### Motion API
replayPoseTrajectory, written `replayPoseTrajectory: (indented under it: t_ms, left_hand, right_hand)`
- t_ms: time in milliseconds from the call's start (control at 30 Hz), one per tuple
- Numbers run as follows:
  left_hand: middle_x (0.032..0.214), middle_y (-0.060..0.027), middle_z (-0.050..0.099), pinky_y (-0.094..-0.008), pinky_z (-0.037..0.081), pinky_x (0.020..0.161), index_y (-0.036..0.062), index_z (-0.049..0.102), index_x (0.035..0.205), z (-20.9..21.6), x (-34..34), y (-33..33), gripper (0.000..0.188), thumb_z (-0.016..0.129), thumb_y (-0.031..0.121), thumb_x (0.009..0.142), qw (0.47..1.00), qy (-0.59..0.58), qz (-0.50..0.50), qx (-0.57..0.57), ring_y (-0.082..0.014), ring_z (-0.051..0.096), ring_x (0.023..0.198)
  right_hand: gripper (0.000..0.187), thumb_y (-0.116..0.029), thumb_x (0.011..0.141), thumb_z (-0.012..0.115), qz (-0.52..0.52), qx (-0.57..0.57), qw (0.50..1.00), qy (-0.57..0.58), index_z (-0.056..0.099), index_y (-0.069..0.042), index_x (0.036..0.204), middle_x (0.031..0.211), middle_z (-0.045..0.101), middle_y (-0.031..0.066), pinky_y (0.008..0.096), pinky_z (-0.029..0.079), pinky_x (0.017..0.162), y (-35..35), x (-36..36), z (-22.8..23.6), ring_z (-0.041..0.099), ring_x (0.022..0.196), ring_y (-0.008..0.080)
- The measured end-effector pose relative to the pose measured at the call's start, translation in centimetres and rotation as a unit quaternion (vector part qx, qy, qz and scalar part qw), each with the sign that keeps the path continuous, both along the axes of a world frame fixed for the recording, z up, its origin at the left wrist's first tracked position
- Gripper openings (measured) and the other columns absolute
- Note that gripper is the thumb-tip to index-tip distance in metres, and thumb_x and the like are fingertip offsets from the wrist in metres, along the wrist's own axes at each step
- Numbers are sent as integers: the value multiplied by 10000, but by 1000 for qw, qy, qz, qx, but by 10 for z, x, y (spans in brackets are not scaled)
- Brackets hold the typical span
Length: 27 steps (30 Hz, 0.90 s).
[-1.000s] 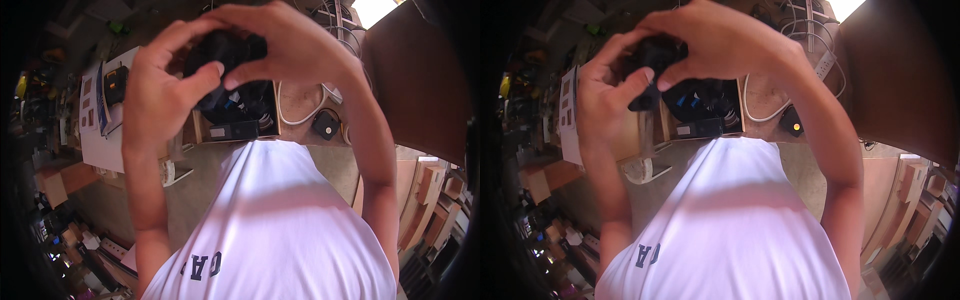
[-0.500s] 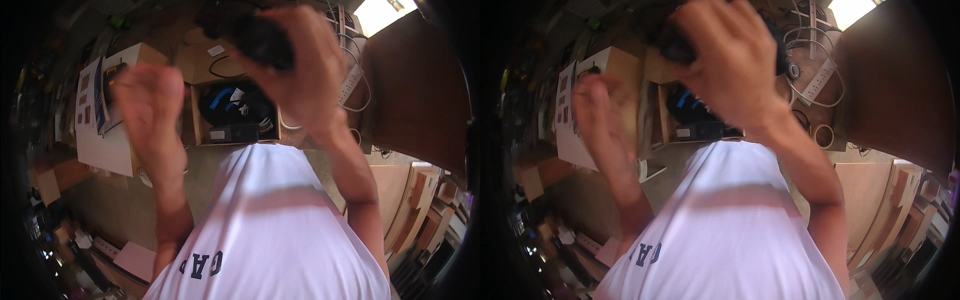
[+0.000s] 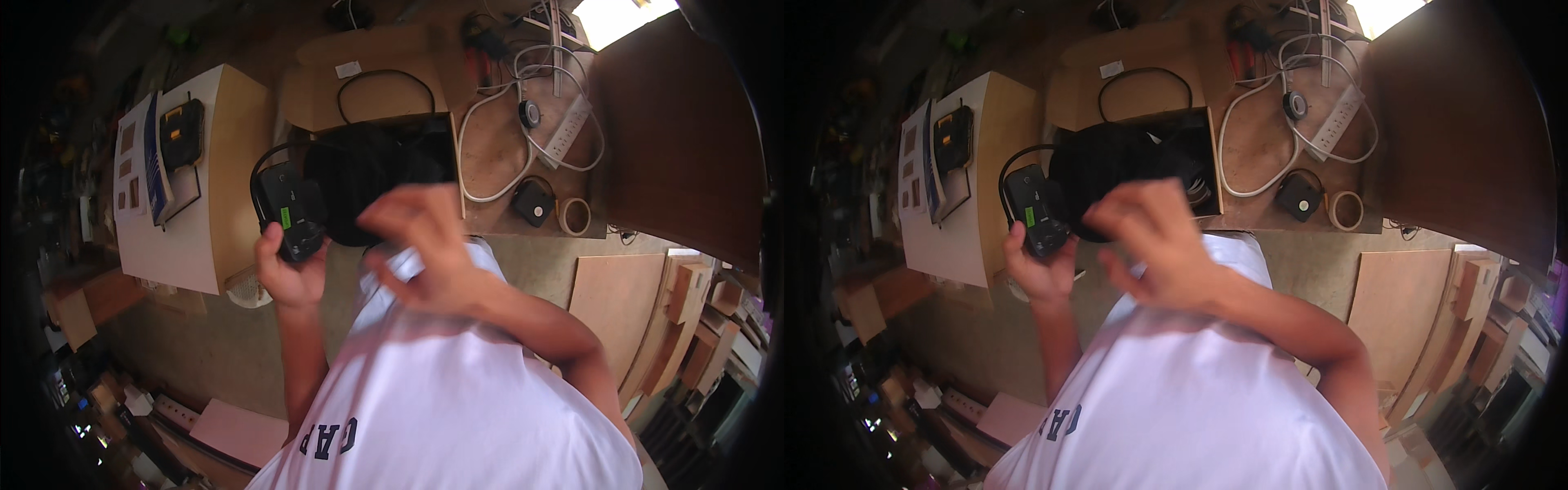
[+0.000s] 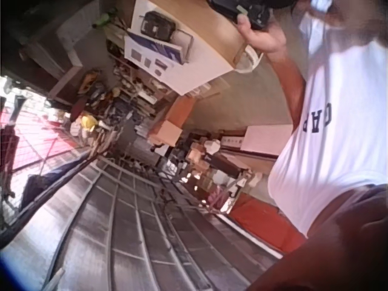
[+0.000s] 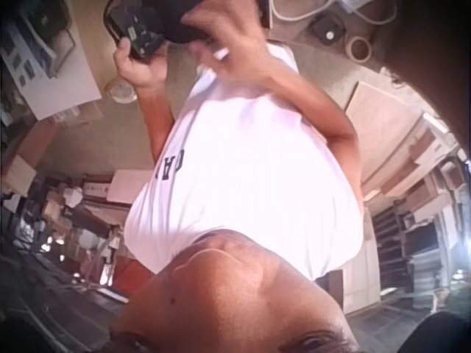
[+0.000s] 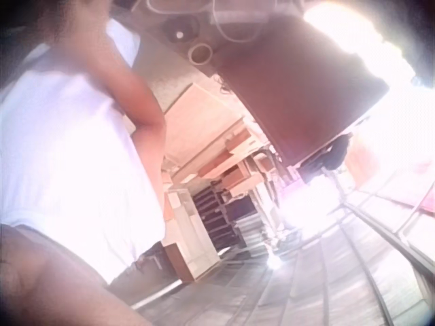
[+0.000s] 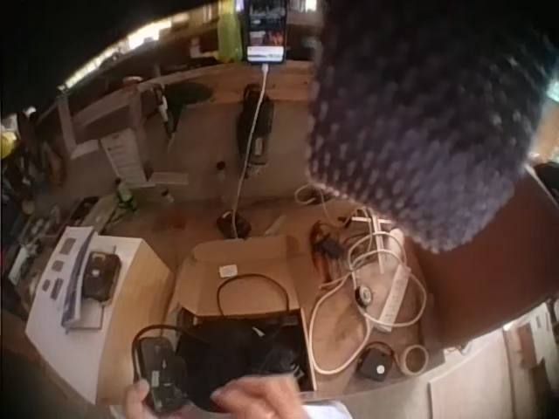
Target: The person assembles a head-mounted camera onto a black cap. They attach the camera to the cap, adjust the strap, and secure the device in place. The person also handles a USB cable and a small white card during the process.
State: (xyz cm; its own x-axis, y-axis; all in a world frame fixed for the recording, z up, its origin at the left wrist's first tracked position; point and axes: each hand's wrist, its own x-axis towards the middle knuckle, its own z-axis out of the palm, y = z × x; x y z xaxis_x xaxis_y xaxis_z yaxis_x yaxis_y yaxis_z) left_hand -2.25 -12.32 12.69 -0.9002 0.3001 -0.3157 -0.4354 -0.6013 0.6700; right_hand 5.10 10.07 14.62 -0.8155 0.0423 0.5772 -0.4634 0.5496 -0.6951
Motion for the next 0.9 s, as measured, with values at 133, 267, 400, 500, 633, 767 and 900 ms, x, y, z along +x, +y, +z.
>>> replayPoseTrajectory:
  t_ms: [133, 267, 400, 500, 633, 767, 900]
  left_hand:
    - [1471, -178, 674, -545, 532, 1144, 39, 575, 1542, -13, -23, -19, 805, 603, 631, 999, 970, -44, -106, 212, -378, 657, 1345]
    - [1575, -240, 590, -577, 418, 1248, 33, 503, 1616, -39, -46, -14, 890, 468, 726, 1059, 935, -75, -136, 320, -422, 568, 1452]
    - [1640, -233, 522, -583, 387, 1273, 34, 463, 1642, -54, -64, 7, 944, 511, 760, 1040, 902, 21, -189, 388, -418, 510, 1506]
    - [1639, -233, 516, -594, 396, 1274, -4, 382, 1667, -55, -41, 1, 903, 613, 622, 1058, 879, -30, -216, 423, -417, 529, 1489]
    - [1610, -217, 549, -569, 413, 1272, 1, 457, 1624, -78, -38, -24, 769, 698, 449, 1048, 974, 12, -205, 94, -390, 528, 1497]
    - [1638, -183, 523, -567, 425, 1262, 34, 426, 1649, -114, -80, -48, 798, 664, 483, 1033, 920, 33, -243, 306, -374, 550, 1477]
    - [1629, -190, 529, -561, 420, 1264, 45, 400, 1669, -94, -72, -29, 908, 681, 556, 974, 922, 1, -172, 348, -375, 566, 1455]
  right_hand:
    - [760, -359, 842, 915, -87, -140, 965, -205, 589, -9, 1432, 1286, 608, 176, 480, 472, 1035, 51, -26, 16, 575, 1228, 369]
    - [977, -546, 802, 944, 94, -100, 958, -250, 553, -20, 1527, 1470, 576, 224, 463, 447, 1176, 70, -46, -7, 539, 1390, 372]
    - [574, -331, 974, 851, 184, -333, 839, -389, 661, 9, 1395, 1241, 748, 139, 356, 535, 1060, 49, -64, -20, 690, 1159, 181]
    - [344, -219, 1013, 807, 61, -307, 895, -318, 694, 19, 1234, 1060, 746, 13, 289, 544, 943, 31, -61, -4, 655, 1047, 89]
    - [305, -245, 1001, 824, 87, -269, 903, -324, 697, -9, 1147, 966, 705, -30, 262, 526, 896, 40, -67, 10, 624, 998, 59]
    - [500, -392, 977, 853, 246, -395, 753, -465, 667, -2, 1228, 1034, 737, 6, 221, 574, 807, 75, -74, 24, 704, 874, 47]
    - [428, -321, 1003, 825, 281, -538, 668, -430, 681, -4, 1254, 1132, 749, 3, 267, 542, 1002, 62, -78, 47, 704, 1070, 77]
